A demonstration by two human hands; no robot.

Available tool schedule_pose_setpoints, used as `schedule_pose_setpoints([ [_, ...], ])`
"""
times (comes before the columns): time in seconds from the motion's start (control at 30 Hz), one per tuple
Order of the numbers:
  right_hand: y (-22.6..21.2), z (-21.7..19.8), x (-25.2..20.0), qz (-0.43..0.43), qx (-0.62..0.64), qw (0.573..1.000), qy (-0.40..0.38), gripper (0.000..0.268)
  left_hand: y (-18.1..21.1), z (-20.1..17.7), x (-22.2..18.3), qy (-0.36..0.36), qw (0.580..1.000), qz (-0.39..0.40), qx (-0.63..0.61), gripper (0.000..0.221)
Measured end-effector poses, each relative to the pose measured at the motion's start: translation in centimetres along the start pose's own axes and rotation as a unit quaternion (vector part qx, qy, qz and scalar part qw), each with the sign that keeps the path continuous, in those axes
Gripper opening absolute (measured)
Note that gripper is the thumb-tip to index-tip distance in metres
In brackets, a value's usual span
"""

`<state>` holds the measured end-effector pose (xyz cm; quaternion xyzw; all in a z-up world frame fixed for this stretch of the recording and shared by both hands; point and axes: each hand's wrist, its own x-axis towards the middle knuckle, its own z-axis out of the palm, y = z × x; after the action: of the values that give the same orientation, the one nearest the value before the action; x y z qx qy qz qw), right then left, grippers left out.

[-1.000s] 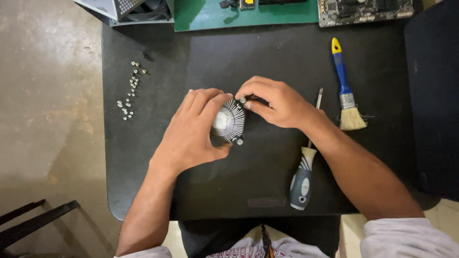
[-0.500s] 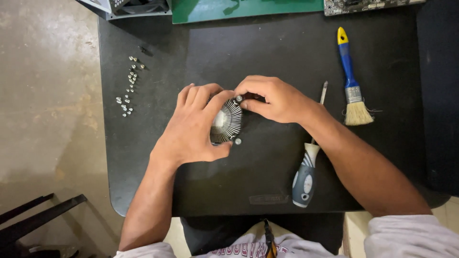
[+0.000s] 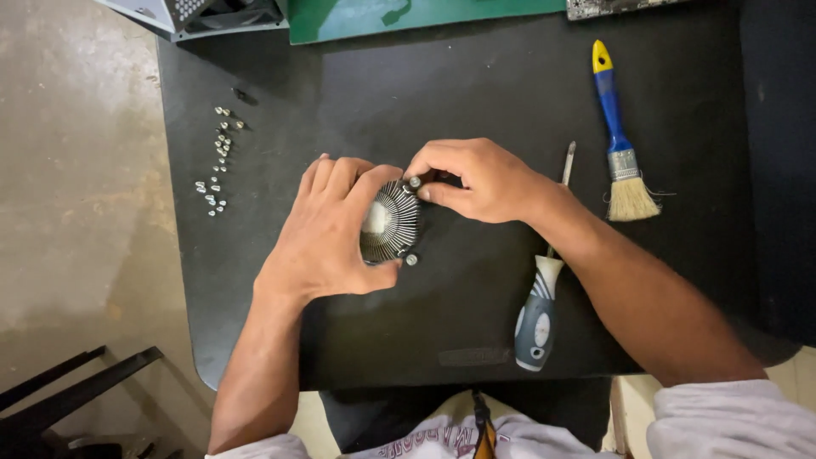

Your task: Cleaning a CPU heatsink and fan with a brush and then attempting to reassemble the components.

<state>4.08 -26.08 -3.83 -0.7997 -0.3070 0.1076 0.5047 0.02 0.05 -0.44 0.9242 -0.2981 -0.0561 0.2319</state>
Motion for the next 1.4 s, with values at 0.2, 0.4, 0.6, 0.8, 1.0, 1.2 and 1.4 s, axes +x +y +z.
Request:
schedule_pose_setpoints([
  [0.2,0.0,-0.1,0.1,-0.006,-0.003,1.000,-0.003,0.010,-0.1,0.3,0.1,0.000,1.000,-0.016,0.001,0.112],
  [0.4,0.2,0.1,0.0,-0.009,0.000,1.000,-0.007,0.009,0.9,-1.0,0.1,-0.042,0.998,-0.045,-0.011,0.111],
  [0.6,0.4,0.5,-0.2,-0.043,-0.031,0.999,-0.011,0.008,0.9,-1.0,-0.5,-0.044,0.999,-0.027,-0.008,0.111],
  [0.8,-0.1,-0.1,0.1,-0.027,-0.023,0.999,-0.031,0.024,1.0,-0.7,-0.2,0.023,0.998,0.060,0.026,0.100],
  [1.0,-3.1,-2.6,-0.1,0.078,-0.038,0.991,-0.101,0.005,0.8,-0.4,-0.6,0.055,0.997,0.029,0.042,0.100],
  [1.2,-5.2,0.4,-0.6,0.151,-0.198,0.948,-0.197,0.030,1.6,-0.3,-1.6,0.031,0.999,0.002,0.041,0.100],
  [1.4,-4.4,3.0,-2.2,0.069,-0.333,0.927,-0.161,0.033,1.3,0.6,-1.5,0.082,0.991,0.004,0.105,0.096],
])
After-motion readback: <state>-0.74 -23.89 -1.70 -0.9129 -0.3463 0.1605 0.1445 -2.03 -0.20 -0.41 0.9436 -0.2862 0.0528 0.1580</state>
